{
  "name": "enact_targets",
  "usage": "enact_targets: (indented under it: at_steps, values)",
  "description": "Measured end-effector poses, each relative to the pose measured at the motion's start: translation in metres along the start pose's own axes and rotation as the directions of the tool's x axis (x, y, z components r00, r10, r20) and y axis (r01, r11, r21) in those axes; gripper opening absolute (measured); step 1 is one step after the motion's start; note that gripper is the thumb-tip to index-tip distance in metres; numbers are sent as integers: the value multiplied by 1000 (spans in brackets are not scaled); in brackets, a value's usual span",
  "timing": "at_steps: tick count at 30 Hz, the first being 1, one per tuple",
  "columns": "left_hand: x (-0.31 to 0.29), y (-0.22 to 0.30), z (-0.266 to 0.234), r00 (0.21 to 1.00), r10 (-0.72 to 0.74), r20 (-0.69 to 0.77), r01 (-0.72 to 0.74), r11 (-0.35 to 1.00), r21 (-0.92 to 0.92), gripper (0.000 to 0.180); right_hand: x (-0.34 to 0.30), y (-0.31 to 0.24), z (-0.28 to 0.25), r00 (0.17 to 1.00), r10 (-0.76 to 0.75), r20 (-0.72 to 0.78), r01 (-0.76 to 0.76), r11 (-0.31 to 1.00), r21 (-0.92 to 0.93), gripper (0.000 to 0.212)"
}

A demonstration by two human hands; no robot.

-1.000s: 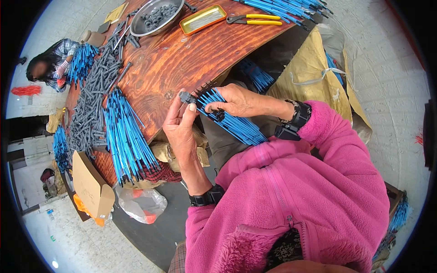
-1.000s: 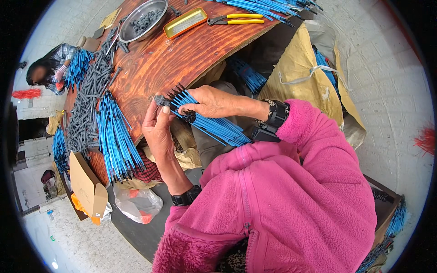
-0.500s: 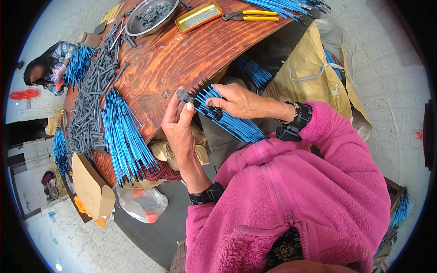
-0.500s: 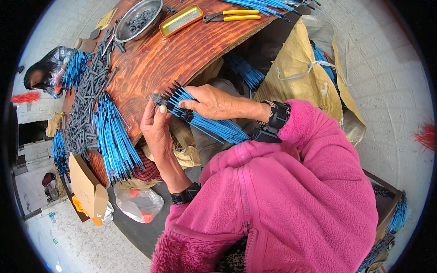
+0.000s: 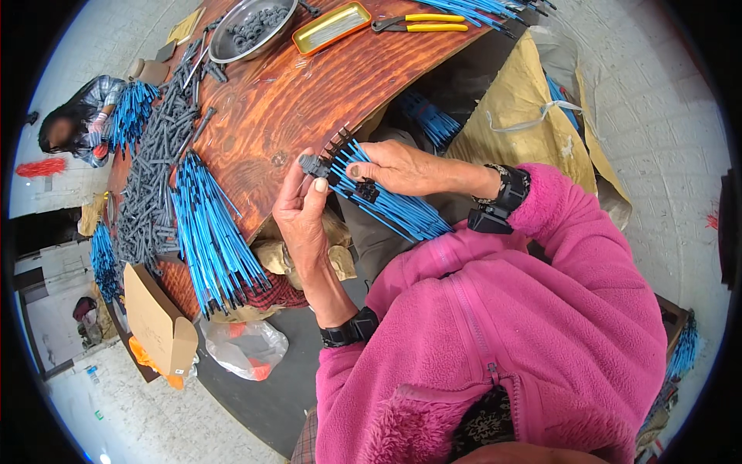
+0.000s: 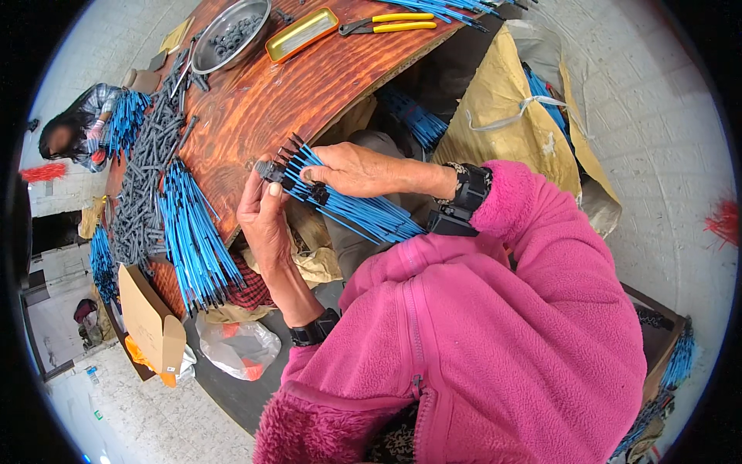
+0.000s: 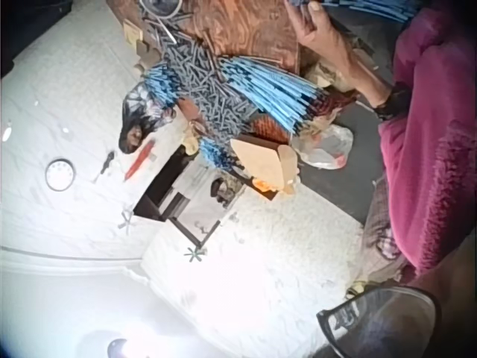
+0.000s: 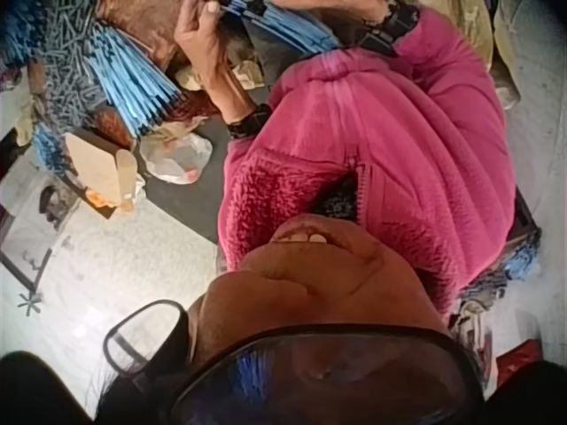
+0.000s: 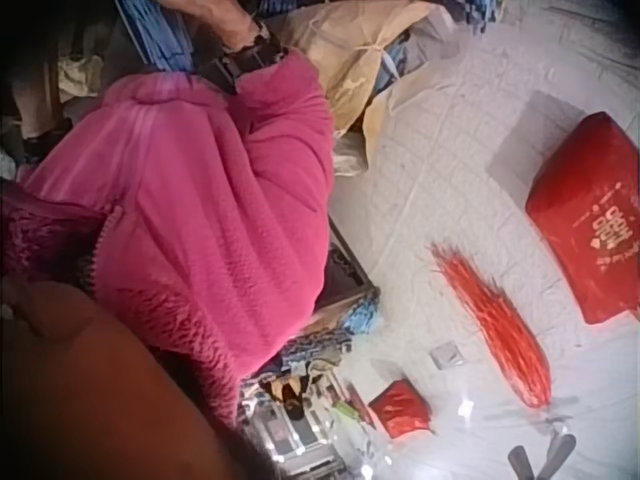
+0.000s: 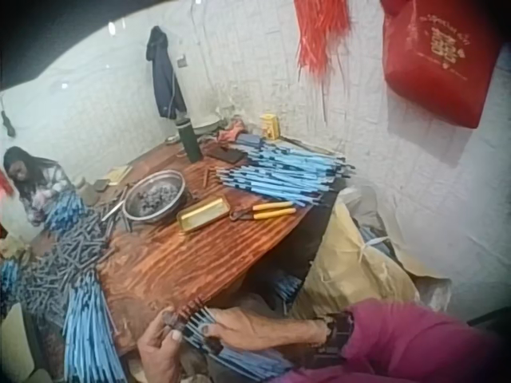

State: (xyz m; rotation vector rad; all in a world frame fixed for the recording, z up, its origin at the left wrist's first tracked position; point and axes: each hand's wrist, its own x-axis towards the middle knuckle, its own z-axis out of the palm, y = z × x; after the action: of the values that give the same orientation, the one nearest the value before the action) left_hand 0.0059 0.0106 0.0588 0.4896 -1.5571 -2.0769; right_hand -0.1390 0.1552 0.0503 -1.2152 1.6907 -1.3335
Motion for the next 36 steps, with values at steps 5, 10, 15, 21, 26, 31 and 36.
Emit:
enact_targets:
  at_steps: [5,10,15,21,26,31,36]
  values:
    - [1,2,-8,1000,24,14,-24,1000,9,54,4,-9,-1,998,26,57,-25,1000,-15,27]
    - [7,37,-3,998,58,-4,-58,996,67,52,11,-26,4,997,-65,-46,60,994,-94,29]
    - [10,58,-5,992,117,-52,-111,989,98,51,31,-39,20,975,-160,-153,134,977,-168,35]
    - [-1,44,-24,988,128,-82,-112,978,178,51,32,-29,55,955,-169,-243,121,972,-200,38]
    - [-8,32,-30,988,116,-102,-107,990,91,50,31,-15,61,966,-178,-186,142,971,-191,35]
    - [-14,39,-33,987,122,-100,-112,988,106,48,35,-12,66,939,-266,-219,237,960,-148,34]
    - [-16,32,-44,992,86,-95,-73,988,137,49,38,-9,63,969,-212,-123,206,976,-65,33]
